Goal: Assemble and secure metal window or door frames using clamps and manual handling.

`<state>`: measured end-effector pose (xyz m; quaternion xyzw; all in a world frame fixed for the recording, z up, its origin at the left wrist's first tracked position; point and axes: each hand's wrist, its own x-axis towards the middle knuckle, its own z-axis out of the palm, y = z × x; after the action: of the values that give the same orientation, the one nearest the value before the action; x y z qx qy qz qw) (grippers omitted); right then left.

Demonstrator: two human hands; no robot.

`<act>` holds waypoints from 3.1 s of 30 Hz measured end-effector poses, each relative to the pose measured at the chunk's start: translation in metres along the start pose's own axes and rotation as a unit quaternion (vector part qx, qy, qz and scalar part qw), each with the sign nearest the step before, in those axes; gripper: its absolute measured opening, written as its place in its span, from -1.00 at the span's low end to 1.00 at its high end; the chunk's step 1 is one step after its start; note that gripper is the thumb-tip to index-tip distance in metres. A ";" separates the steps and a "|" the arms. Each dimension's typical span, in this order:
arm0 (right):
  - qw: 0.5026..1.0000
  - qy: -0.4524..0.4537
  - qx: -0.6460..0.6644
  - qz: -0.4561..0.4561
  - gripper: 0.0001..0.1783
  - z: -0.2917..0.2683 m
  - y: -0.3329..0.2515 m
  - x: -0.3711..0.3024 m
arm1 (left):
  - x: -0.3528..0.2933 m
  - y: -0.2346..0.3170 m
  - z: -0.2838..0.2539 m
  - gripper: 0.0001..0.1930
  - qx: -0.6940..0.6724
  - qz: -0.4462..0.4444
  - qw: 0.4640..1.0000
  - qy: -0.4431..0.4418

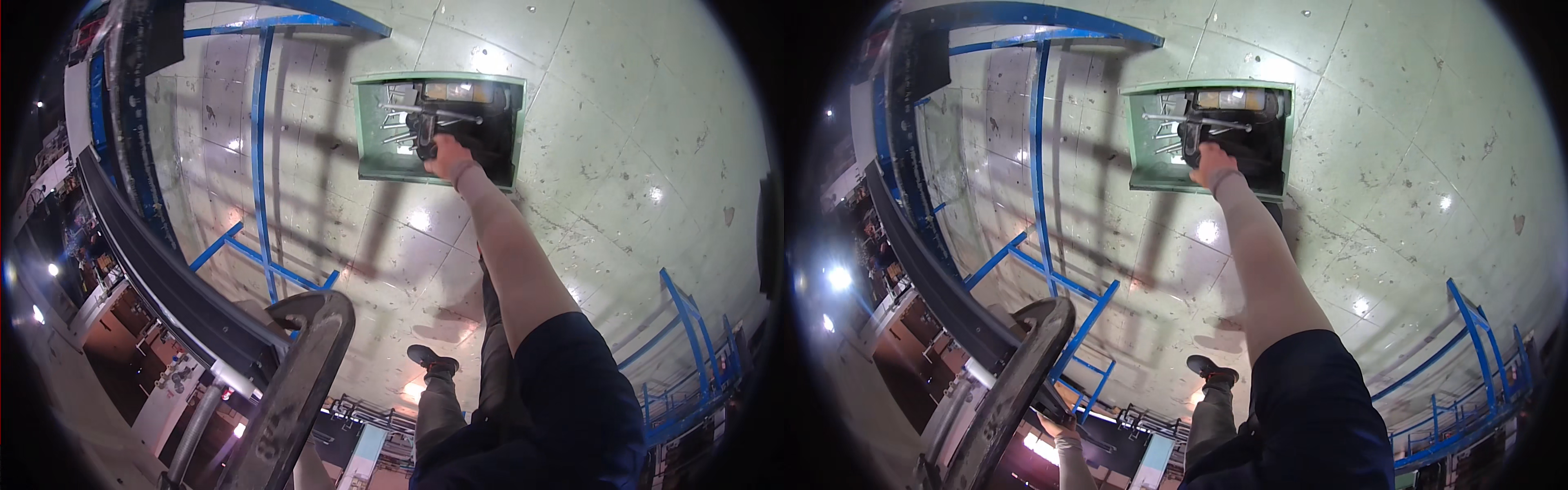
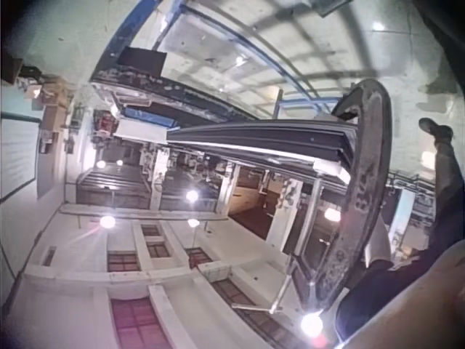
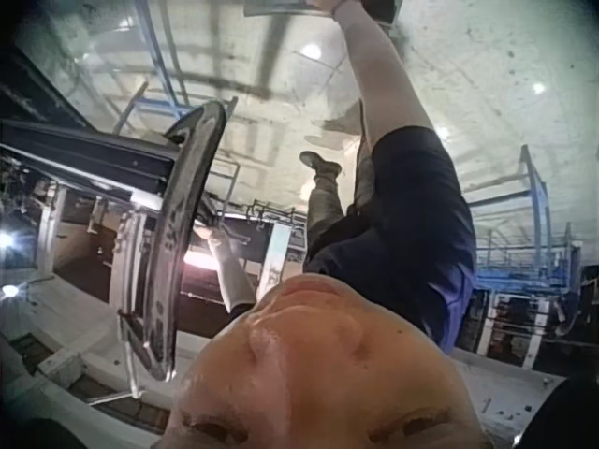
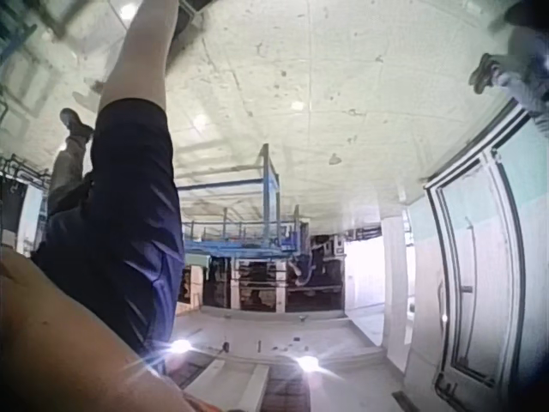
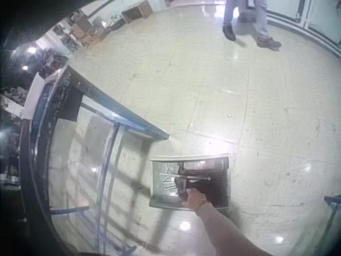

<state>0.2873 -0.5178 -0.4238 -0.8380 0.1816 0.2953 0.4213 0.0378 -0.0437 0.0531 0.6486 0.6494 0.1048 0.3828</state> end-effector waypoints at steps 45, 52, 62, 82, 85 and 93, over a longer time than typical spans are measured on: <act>0.929 -0.087 -0.133 -0.333 -0.51 -0.288 -0.540 -0.468 | -0.359 0.192 0.224 -0.59 -0.466 0.203 0.599 -0.619; 0.817 -0.234 -0.297 -0.436 -0.43 -0.293 -0.550 -0.461 | -0.363 0.196 0.228 -0.59 -0.484 0.205 0.611 -0.592; 0.725 -0.299 -0.293 -0.547 -0.41 -0.288 -0.550 -0.451 | -0.374 0.197 0.212 -0.61 -0.570 0.087 0.647 -0.499; 0.791 -0.325 -0.397 -0.335 -0.37 -0.340 -0.472 -0.395 | -0.378 0.169 0.226 -0.74 -0.417 0.237 0.729 -0.488; 0.834 -0.382 -0.262 -0.300 -0.46 -0.314 -0.455 -0.373 | -0.375 0.168 0.218 -0.56 -0.412 0.220 0.710 -0.527; 0.910 -0.375 -0.062 -0.169 -0.59 -0.307 -0.430 -0.388 | -0.325 0.052 0.215 -0.43 -0.262 -0.062 0.814 -0.515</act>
<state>0.3354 -0.4976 0.2296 -0.7086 -0.1526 0.5226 0.4488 0.1696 -0.4140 0.0561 0.4412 0.3443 -0.1026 0.8223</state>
